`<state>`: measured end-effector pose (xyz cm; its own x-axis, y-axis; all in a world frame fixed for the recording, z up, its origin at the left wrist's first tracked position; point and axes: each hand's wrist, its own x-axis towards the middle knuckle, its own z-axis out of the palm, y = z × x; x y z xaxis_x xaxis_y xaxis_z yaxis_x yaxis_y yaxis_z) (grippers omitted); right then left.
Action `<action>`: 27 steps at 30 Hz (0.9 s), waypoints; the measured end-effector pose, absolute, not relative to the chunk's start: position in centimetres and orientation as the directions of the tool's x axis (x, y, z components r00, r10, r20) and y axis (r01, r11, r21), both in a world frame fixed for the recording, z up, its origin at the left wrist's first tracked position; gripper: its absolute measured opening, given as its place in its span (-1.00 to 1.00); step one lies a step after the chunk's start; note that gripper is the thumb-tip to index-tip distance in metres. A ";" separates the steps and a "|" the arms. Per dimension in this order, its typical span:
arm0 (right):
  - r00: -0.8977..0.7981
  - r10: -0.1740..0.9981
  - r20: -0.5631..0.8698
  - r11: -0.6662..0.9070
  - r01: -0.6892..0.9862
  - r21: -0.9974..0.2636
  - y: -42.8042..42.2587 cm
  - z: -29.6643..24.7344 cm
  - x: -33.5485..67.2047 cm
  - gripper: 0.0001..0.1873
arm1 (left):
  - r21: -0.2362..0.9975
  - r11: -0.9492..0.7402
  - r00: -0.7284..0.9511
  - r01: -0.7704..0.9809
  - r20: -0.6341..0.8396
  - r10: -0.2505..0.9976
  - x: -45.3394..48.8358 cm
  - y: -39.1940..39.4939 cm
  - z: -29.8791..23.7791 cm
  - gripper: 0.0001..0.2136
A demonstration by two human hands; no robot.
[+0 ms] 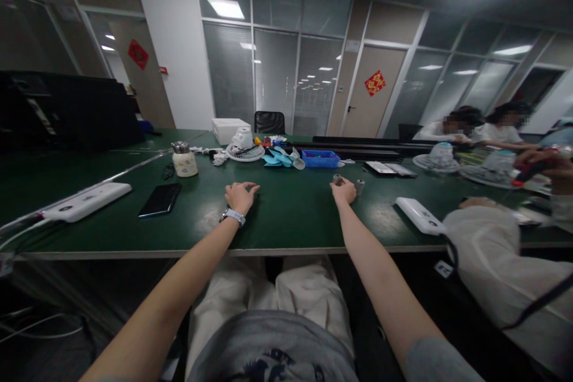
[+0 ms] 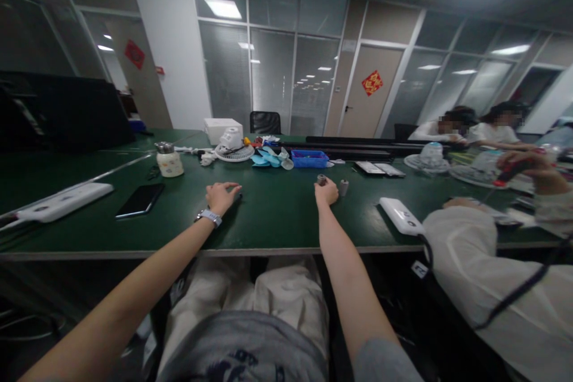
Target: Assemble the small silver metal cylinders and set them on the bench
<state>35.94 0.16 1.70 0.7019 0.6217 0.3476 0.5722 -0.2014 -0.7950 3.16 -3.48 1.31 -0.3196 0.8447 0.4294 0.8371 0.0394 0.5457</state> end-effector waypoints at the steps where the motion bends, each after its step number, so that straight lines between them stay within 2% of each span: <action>1: 0.721 0.607 0.334 -0.221 0.557 -0.800 0.2 1.6 36.2 -0.52 | 0.544 0.040 -0.318 0.838 0.428 0.846 3.1 -3.5 1.3 -0.67; 6: 0.786 0.553 0.276 -0.287 0.490 -0.823 0.6 1.1 36.9 -0.55 | 0.530 0.030 -0.293 0.847 0.420 0.859 2.9 -3.2 1.1 -0.66; 11: 0.792 0.548 0.268 -0.283 0.477 -0.832 0.9 0.8 37.2 -0.50 | 0.537 0.038 -0.301 0.842 0.412 0.860 3.0 -3.1 0.9 -0.68; 13: 0.781 0.535 0.323 -0.270 0.520 -0.810 0.5 1.0 36.8 -0.36 | 0.559 0.061 -0.334 0.827 0.401 0.853 3.0 -3.1 1.0 -0.67; 15: 0.748 0.480 0.459 -0.227 0.611 -0.759 -0.2 1.6 35.6 -0.23 | 0.595 0.089 -0.381 0.799 0.387 0.839 3.0 -3.0 1.1 -0.65; 16: 0.707 0.453 0.543 -0.184 0.670 -0.719 -0.7 2.0 34.7 -0.24 | 0.613 0.100 -0.404 0.783 0.380 0.832 3.0 -3.0 1.2 -0.64; 18: 0.549 0.467 0.693 -0.041 0.797 -0.603 -1.8 2.7 32.1 -0.38 | 0.647 0.114 -0.438 0.754 0.365 0.822 2.9 -2.9 1.3 -0.63; 20: 0.267 0.615 0.742 0.180 0.868 -0.462 -2.6 3.0 28.7 -0.55 | 0.672 0.128 -0.461 0.730 0.345 0.817 2.8 -2.9 1.3 -0.62; 22: -0.052 0.777 0.627 0.376 0.838 -0.397 -3.0 2.8 25.0 -0.62 | 0.691 0.143 -0.481 0.708 0.324 0.815 2.8 -2.9 1.4 -0.62; 23: -0.163 0.828 0.537 0.420 0.814 -0.401 -3.0 2.6 23.2 -0.63 | 0.699 0.150 -0.491 0.699 0.316 0.812 2.7 -2.9 1.4 -0.62; 25: -0.264 0.882 0.390 0.426 0.801 -0.422 -2.6 1.9 19.9 -0.56 | 0.709 0.161 -0.507 0.686 0.307 0.806 2.7 -3.0 1.5 -0.62; 27: -0.258 0.909 0.329 0.387 0.817 -0.427 -2.0 1.3 17.6 -0.47 | 0.712 0.162 -0.508 0.684 0.304 0.806 2.8 -3.0 1.5 -0.62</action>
<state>17.56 -1.98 1.31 -0.2580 0.9086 0.3286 0.8174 0.3865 -0.4271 2.76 -3.03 1.53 -0.5082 0.8057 0.3043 0.6836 0.1624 0.7116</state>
